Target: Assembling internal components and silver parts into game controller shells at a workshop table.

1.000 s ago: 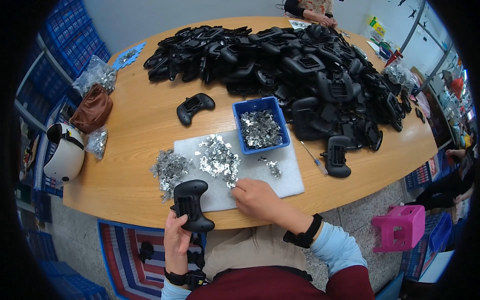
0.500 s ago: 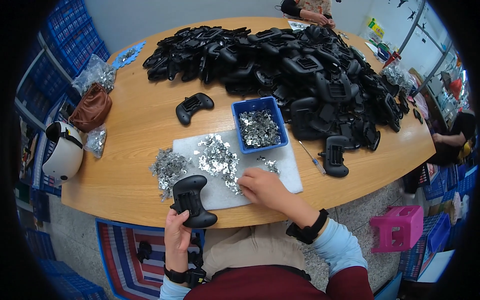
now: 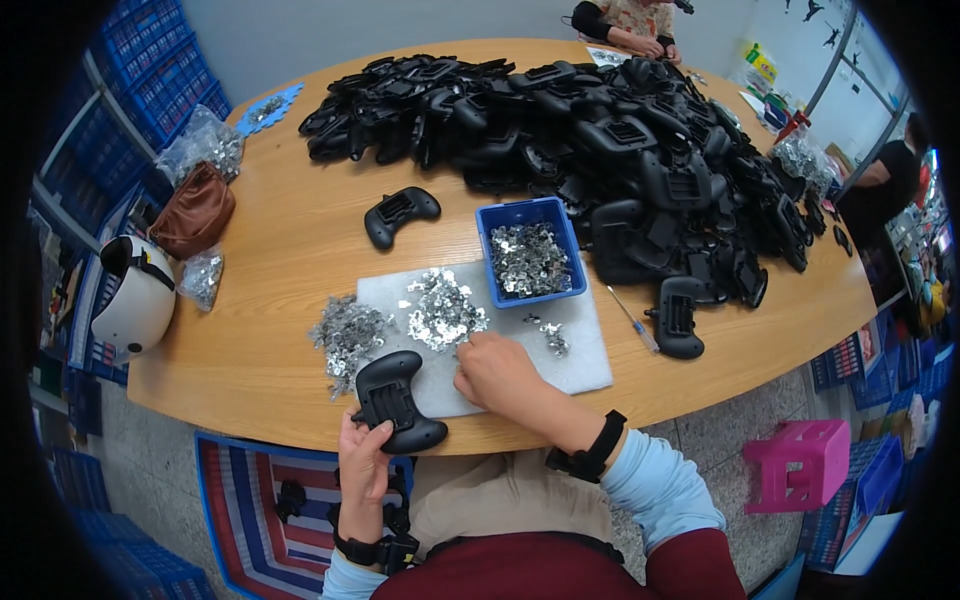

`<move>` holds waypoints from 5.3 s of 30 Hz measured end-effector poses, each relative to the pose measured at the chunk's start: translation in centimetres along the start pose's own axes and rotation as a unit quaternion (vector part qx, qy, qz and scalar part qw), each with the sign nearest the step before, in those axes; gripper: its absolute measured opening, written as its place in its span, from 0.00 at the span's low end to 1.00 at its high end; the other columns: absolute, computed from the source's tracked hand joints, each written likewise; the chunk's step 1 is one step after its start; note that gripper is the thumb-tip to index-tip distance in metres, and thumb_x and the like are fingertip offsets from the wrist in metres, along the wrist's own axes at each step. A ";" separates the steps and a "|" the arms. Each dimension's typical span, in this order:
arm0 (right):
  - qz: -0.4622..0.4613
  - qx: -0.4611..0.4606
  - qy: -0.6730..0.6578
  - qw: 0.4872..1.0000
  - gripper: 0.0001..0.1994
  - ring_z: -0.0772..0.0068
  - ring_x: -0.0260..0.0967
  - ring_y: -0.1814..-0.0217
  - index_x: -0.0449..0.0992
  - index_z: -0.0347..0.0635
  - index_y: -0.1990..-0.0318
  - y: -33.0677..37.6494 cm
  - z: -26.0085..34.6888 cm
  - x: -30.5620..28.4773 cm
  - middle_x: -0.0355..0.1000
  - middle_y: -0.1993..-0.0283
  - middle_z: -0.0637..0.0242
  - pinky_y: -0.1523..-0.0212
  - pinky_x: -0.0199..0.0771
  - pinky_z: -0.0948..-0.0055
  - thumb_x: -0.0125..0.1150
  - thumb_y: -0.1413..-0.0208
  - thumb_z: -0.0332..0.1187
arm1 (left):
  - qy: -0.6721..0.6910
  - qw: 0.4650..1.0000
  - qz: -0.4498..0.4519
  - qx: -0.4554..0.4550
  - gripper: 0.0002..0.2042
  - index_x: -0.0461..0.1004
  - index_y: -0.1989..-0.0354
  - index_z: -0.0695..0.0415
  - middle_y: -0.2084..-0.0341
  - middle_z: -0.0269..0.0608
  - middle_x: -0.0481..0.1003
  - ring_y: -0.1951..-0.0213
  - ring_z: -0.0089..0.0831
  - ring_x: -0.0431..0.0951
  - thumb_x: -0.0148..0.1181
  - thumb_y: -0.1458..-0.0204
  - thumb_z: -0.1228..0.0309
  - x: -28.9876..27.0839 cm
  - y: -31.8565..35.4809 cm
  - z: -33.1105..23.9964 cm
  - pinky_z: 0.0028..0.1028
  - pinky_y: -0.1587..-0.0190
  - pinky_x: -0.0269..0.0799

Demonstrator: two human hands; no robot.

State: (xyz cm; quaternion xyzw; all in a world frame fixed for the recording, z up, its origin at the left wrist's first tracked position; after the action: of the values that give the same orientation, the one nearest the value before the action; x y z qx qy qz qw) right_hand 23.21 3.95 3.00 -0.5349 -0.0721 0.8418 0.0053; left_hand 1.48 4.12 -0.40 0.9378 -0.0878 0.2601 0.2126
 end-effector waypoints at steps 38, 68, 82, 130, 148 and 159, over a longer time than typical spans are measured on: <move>-0.027 -0.077 -0.028 0.996 0.06 0.60 0.66 0.73 0.75 0.41 0.68 1.1 1.0 2.6 0.65 0.75 0.62 0.75 0.68 0.66 0.59 0.55 0.30 | 0.042 0.999 -0.020 0.020 0.11 0.64 0.58 0.62 0.68 0.41 0.74 0.67 0.23 0.76 0.55 0.49 0.77 -0.3 0.2 -0.1 0.21 0.64 0.72; -0.076 -0.191 -0.021 0.978 0.19 0.66 0.66 0.64 0.64 0.34 0.54 4.0 4.1 -1.5 0.66 0.69 0.63 0.66 0.70 0.71 0.52 0.57 0.26 | -0.062 0.996 0.058 -0.028 0.11 0.67 0.58 0.65 0.68 0.36 0.72 0.69 0.16 0.72 0.56 0.50 0.78 3.6 1.3 1.3 0.15 0.67 0.68; -0.131 -0.079 -0.115 0.981 0.15 0.57 0.68 0.61 0.71 0.34 0.60 5.6 3.3 -0.3 0.67 0.59 0.55 0.63 0.71 0.68 0.60 0.59 0.24 | -0.075 0.993 0.082 -0.037 0.13 0.66 0.56 0.66 0.67 0.37 0.72 0.69 0.18 0.73 0.56 0.50 0.78 4.0 2.0 1.6 0.16 0.65 0.71; 0.149 -0.037 -0.382 0.911 0.23 0.74 0.66 0.72 0.70 0.39 0.52 -3.4 5.1 1.9 0.70 0.69 0.65 0.69 0.68 0.75 0.64 0.56 0.40 | 0.117 0.993 0.024 -0.020 0.13 0.70 0.57 0.65 0.63 0.40 0.75 0.62 0.28 0.76 0.51 0.46 0.69 -2.2 3.2 -1.0 0.28 0.55 0.71; 0.028 -0.029 -0.094 0.995 0.07 0.54 0.70 0.66 0.76 0.37 0.70 -9.1 2.7 1.4 0.72 0.70 0.54 0.64 0.70 0.61 0.53 0.57 0.27 | 0.055 0.997 -0.056 0.025 0.10 0.73 0.62 0.63 0.69 0.37 0.75 0.69 0.21 0.75 0.56 0.48 0.70 -4.5 3.2 -1.7 0.21 0.64 0.72; 0.040 0.063 -0.055 0.996 0.11 0.56 0.72 0.70 0.76 0.41 0.76 -8.2 5.4 5.6 0.73 0.74 0.57 0.67 0.71 0.63 0.61 0.61 0.39 | 0.068 0.995 -0.074 0.024 0.10 0.72 0.62 0.64 0.70 0.37 0.75 0.70 0.22 0.75 0.55 0.48 0.70 -4.0 3.1 -2.0 0.22 0.65 0.73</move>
State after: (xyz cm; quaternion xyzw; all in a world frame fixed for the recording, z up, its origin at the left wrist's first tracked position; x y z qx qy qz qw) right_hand 15.37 11.96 1.31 -0.4891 0.0028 0.8722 0.0016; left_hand -3.69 2.49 0.11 0.9268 0.0027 0.3085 0.2142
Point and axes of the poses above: each hand's wrist, its own y-axis away from the middle knuckle, its own x-axis out of the palm, z = x × y, the point moved 1 cm from there along -y, towards the middle knuckle
